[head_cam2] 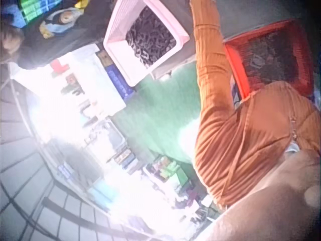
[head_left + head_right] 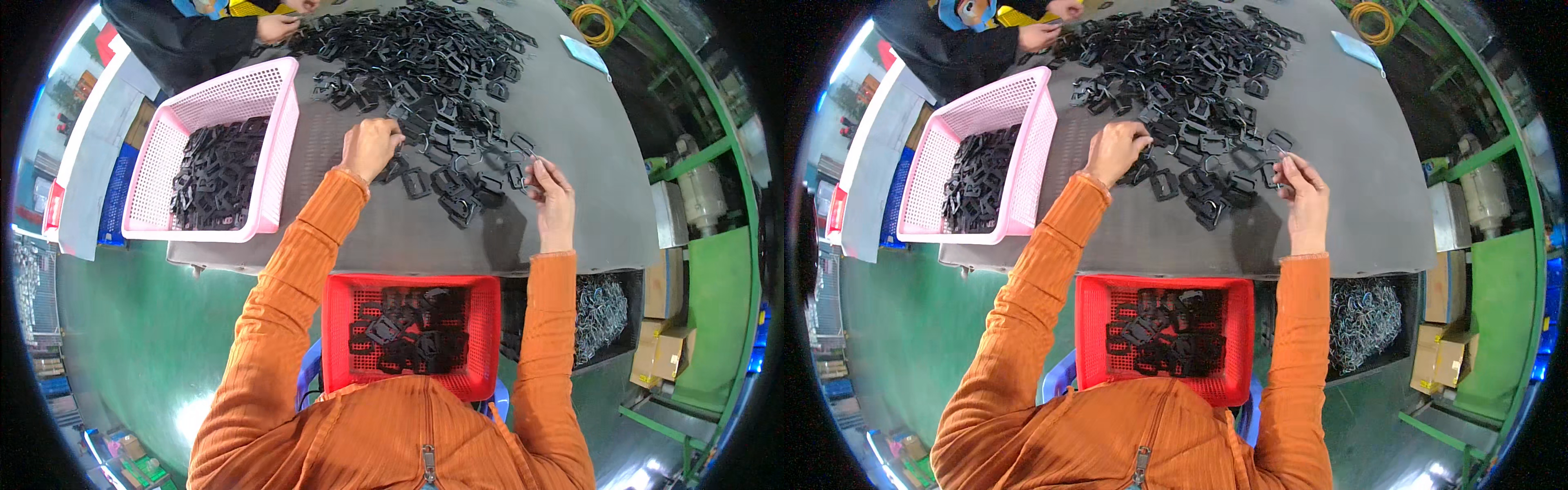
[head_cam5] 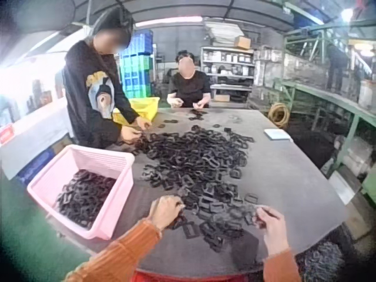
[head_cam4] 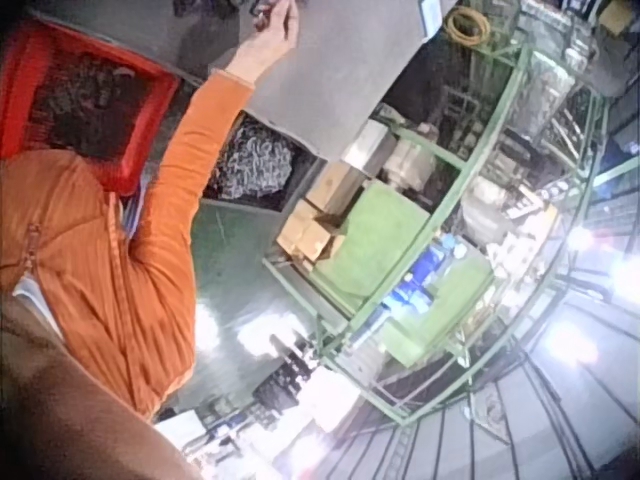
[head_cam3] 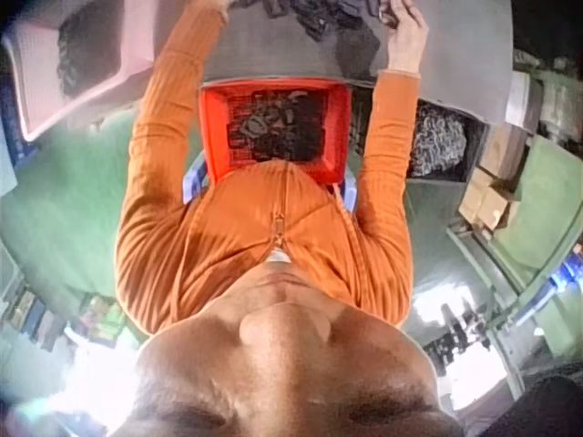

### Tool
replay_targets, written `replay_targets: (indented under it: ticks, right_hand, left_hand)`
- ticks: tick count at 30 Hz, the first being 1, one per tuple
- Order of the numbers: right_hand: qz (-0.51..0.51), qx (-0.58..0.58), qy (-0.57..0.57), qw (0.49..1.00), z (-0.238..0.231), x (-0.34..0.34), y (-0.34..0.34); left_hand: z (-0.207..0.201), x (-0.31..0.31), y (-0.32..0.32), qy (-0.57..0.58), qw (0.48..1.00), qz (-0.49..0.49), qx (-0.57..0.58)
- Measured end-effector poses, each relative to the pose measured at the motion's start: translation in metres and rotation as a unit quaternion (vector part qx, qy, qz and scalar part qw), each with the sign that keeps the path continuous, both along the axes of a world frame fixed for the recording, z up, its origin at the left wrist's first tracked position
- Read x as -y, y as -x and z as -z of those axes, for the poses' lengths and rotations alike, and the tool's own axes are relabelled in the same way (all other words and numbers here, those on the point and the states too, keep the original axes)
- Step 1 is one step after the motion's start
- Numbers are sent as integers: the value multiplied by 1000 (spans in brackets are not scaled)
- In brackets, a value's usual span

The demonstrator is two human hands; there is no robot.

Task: The person takes metal wire clips from a container onto the table, fits the metal clips into plastic buckle frames by hand, and places the assembled buckles into a plastic basket.

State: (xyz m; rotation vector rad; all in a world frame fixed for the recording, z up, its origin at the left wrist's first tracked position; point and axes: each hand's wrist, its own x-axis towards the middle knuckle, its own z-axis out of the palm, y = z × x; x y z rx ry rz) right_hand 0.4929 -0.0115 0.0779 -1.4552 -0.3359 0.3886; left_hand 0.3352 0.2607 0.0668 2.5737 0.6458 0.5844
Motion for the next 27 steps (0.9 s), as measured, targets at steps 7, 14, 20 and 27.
replay_targets:
  ticks: [7, 14, 20, 27]
  right_hand:
    - [-49, 158, 146, 975, 5, -17, -1]
    - [-125, 353, 107, 921, -45, -119, 49]
    - [-110, 416, 317, 845, -48, -112, 27]
    - [-83, 476, 439, 757, -43, -101, 15]
  left_hand:
    - [-15, -13, -3, 364, 910, 27, 199]
    - [-20, 13, -19, 643, 711, 167, 230]
    - [-8, -27, -5, 220, 956, -7, 192]
    - [14, -22, -15, 79, 992, -101, 20]
